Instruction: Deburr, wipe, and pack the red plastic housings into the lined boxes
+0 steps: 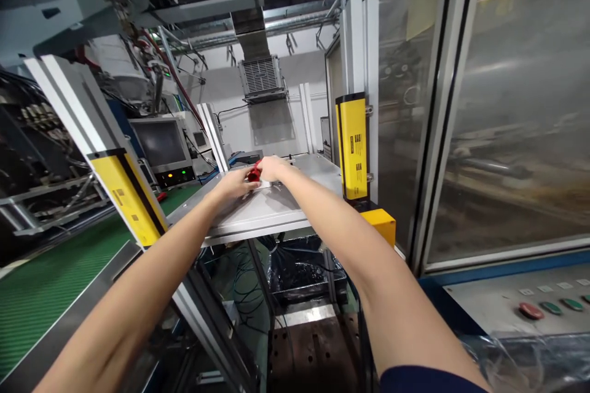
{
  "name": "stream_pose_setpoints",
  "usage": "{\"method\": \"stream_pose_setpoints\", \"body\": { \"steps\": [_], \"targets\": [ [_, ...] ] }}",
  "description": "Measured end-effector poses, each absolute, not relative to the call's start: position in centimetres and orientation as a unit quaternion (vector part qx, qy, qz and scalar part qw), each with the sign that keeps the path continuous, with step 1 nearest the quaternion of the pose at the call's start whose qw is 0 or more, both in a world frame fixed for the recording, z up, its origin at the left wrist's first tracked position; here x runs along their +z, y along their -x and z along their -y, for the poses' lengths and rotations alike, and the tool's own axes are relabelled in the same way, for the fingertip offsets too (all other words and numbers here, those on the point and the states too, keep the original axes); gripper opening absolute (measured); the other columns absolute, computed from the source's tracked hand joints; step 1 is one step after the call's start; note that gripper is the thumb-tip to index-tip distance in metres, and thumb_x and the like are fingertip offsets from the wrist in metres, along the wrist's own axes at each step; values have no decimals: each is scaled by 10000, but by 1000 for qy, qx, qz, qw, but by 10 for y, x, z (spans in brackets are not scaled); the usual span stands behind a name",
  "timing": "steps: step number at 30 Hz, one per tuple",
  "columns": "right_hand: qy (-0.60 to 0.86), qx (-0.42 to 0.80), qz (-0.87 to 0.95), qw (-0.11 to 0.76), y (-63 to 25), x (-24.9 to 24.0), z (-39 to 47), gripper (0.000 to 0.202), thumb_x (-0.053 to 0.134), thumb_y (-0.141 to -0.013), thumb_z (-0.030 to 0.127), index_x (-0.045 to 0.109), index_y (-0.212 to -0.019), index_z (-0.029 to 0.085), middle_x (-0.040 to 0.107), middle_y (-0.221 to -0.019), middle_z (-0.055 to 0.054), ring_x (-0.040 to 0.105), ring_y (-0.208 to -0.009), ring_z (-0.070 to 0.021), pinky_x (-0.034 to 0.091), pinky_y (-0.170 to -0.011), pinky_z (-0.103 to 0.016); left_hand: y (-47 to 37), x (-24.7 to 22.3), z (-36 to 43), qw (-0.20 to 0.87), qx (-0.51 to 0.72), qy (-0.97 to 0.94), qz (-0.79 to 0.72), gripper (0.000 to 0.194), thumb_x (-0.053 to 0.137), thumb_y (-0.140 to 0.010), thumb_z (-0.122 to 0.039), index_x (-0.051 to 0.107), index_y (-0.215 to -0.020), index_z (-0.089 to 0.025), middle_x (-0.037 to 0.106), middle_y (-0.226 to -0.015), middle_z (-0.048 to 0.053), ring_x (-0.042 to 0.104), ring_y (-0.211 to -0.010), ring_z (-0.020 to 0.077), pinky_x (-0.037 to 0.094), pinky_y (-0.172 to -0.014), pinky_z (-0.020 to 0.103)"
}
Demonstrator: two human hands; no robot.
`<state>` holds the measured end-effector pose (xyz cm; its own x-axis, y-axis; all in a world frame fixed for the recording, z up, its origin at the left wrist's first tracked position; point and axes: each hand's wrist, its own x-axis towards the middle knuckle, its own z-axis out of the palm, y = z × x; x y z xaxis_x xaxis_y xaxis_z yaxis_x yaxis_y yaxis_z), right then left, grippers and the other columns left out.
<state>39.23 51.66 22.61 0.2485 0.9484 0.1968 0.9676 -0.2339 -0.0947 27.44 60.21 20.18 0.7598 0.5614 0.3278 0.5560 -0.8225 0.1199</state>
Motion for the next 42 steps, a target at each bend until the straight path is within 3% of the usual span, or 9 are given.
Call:
{"method": "stream_pose_setpoints", "body": {
  "steps": [8, 13, 19, 29, 42],
  "targets": [
    [780, -58, 607, 140, -393, 221, -517, 389, 604, -828, 226, 692, -1196, 315, 722, -1144, -10, 653, -1043, -212, 452, -760, -233, -274, 196, -609, 11, 197, -922, -332, 426, 641, -860, -367, 621, -1264, -231, 696, -1160, 95, 620, -1115, 315, 497, -923, 380],
    [772, -63, 608, 174, -399, 216, -521, 354, 557, -841, 167, 729, -1119, 305, 743, -1054, 3, 665, -985, -183, 446, -739, -216, -275, 192, -609, 12, 210, -918, -335, 502, 658, -857, -352, 566, -1344, -276, 685, -1191, 89, 606, -1144, 331, 491, -951, 413],
    [777, -65, 591, 207, -398, 211, -529, 387, 541, -815, 90, 725, -1114, 253, 739, -1077, 3, 662, -997, -146, 450, -760, -172, -278, 195, -610, 30, 217, -924, -312, 465, 693, -832, -267, 618, -1289, -220, 688, -1172, 78, 622, -1121, 268, 490, -956, 309],
    [783, -94, 575, 215, -398, 206, -538, 314, 607, -773, 141, 728, -1049, 230, 741, -1027, -28, 650, -953, -196, 449, -757, -230, -281, 197, -613, 31, 231, -928, -291, 396, 723, -792, -227, 678, -1183, -188, 648, -1193, 95, 613, -1092, 283, 490, -937, 324],
    [768, -123, 585, 230, -391, 194, -529, 436, 562, -780, 81, 671, -1179, 218, 719, -1129, -43, 638, -1057, -201, 469, -909, -263, -276, 184, -606, 42, 256, -920, -294, 409, 667, -844, -218, 613, -1247, -182, 631, -1206, 102, 589, -1145, 265, 466, -989, 320]
  ]
}}
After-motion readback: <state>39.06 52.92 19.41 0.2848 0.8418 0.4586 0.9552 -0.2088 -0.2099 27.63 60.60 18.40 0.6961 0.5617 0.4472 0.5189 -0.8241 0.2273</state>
